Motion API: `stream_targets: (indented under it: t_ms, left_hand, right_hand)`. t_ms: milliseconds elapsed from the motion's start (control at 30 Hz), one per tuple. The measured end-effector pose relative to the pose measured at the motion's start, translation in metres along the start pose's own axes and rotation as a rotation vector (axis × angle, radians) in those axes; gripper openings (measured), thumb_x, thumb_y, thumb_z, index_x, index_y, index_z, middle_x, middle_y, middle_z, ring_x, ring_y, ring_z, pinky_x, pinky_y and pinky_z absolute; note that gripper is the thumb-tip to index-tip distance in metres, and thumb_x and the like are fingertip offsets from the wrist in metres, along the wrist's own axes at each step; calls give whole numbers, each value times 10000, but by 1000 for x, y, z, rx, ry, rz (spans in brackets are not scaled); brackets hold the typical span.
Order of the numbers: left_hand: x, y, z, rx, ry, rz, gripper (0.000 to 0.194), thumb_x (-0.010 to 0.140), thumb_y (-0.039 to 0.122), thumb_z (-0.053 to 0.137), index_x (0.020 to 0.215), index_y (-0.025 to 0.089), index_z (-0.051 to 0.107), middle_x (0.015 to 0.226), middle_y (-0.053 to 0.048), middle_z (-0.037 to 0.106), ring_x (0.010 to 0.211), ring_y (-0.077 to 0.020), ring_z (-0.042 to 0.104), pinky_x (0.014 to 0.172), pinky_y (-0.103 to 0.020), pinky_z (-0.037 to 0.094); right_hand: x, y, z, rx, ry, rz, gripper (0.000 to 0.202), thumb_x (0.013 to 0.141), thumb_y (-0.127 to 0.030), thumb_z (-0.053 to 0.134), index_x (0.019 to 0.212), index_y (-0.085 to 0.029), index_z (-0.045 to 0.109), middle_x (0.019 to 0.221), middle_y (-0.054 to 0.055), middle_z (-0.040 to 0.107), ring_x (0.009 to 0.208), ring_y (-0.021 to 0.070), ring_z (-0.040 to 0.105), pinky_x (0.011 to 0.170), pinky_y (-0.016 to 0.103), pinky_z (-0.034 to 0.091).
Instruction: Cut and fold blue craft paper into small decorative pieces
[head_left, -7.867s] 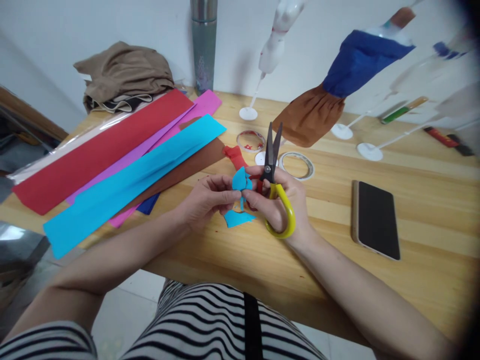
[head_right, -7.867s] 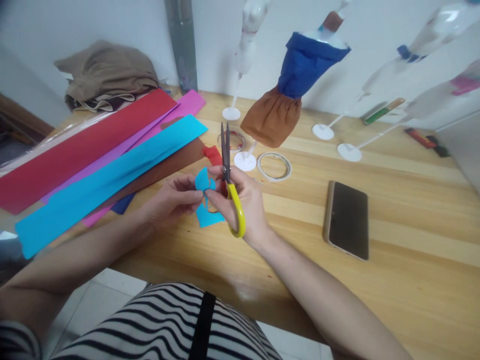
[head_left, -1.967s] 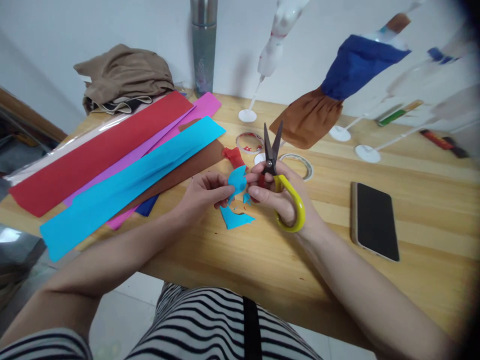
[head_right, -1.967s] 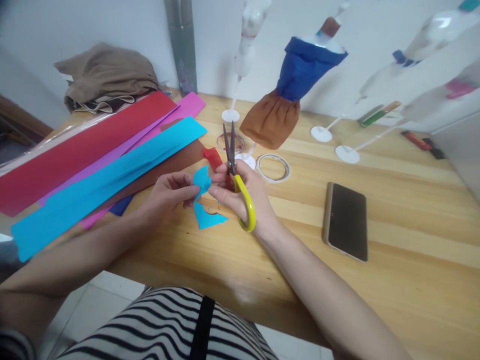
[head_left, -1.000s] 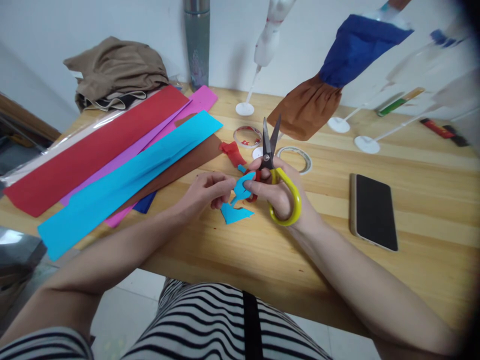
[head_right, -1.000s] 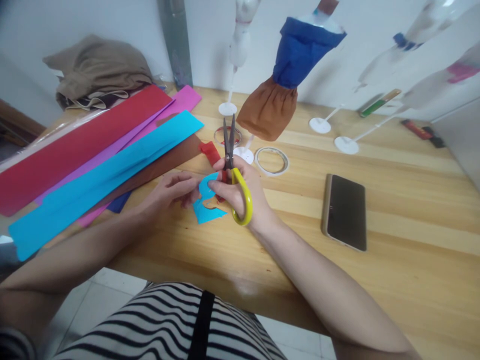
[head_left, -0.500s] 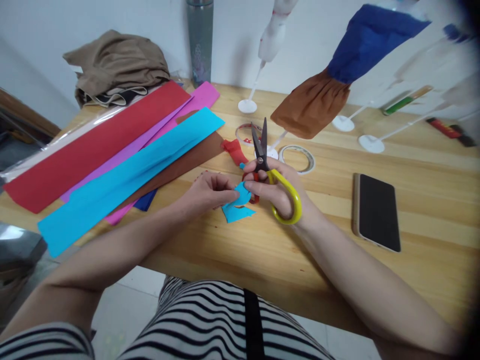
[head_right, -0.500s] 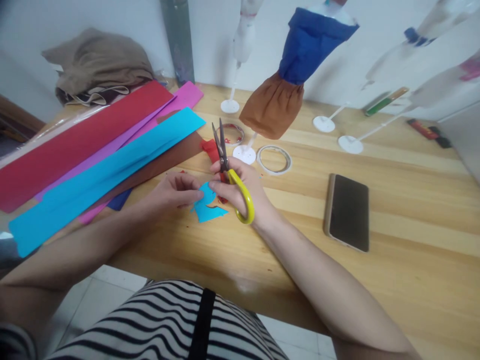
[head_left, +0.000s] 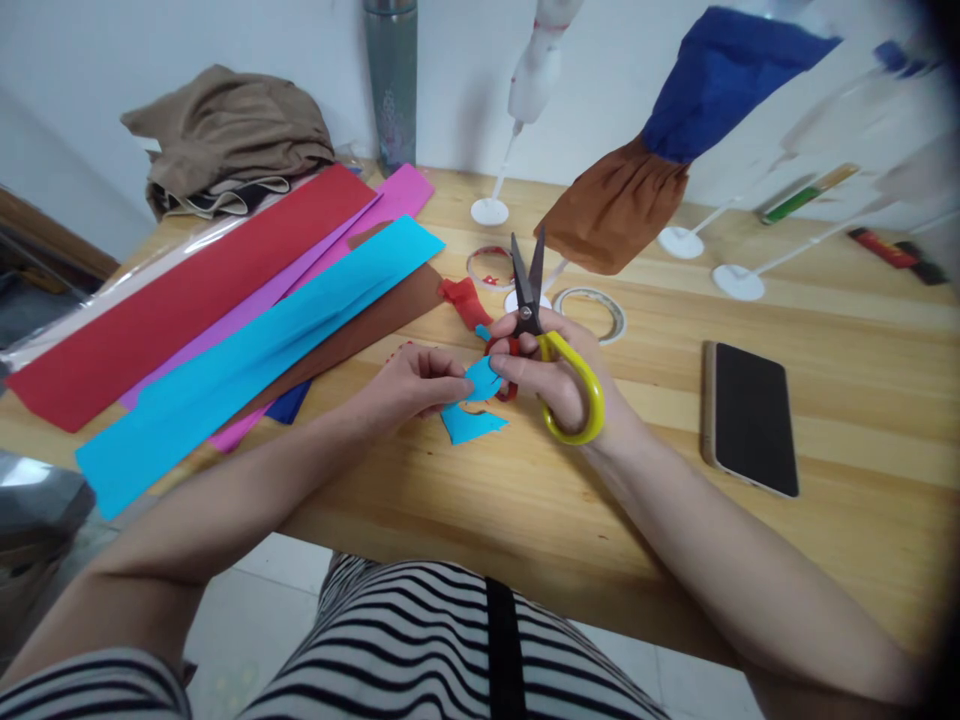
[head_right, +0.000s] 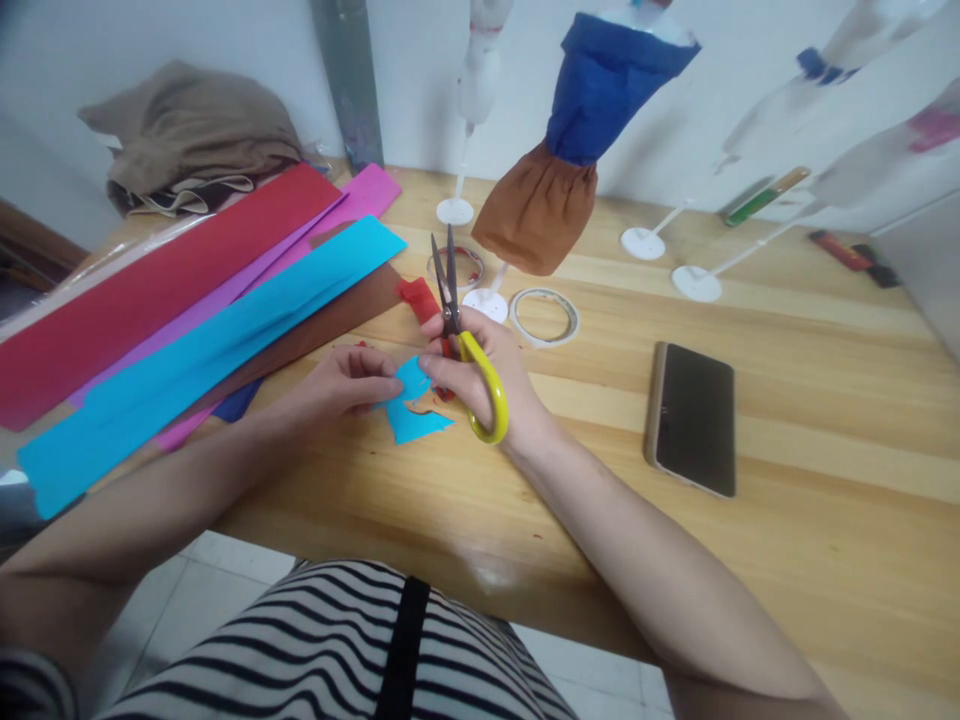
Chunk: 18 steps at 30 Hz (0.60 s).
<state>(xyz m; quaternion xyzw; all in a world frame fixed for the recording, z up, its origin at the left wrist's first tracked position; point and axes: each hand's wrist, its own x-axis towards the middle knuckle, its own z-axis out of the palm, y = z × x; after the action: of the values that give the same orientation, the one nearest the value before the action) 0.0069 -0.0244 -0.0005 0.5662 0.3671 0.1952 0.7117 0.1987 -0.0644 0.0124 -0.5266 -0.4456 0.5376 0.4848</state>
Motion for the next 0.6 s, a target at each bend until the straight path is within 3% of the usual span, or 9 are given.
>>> stream_targets:
  t_ms: [233,467,600]
  left_hand:
    - [0,5,2,19,27,-2,273,673,379,836,612,187,651,559,36,531,547,-92,382,532,-273,261]
    - [1,5,-1,38,-38,-7,284,686,377,828,619,193,623,577,33,510,560,-102,403,565,-276,265]
    - [-2,10,-2,90,-56,-5,366,752,427,762,549,214,543,525,36,437,525,-105,333,541,-309,211]
  right_hand:
    - [-1,0,-2,-21,-46,34,378,609,-307,901,893,-233,663,672,-84,570,504,107,525,494,284,458]
    - [1,3,-3,-34,-66,56,354,600,-280,855,895,-224,667,655,-85,561,520,111,518,499,286,460]
    - [1,2,-4,-43,-88,45,349,612,-278,862,895,-233,663,650,-84,561,527,119,532,501,287,461]
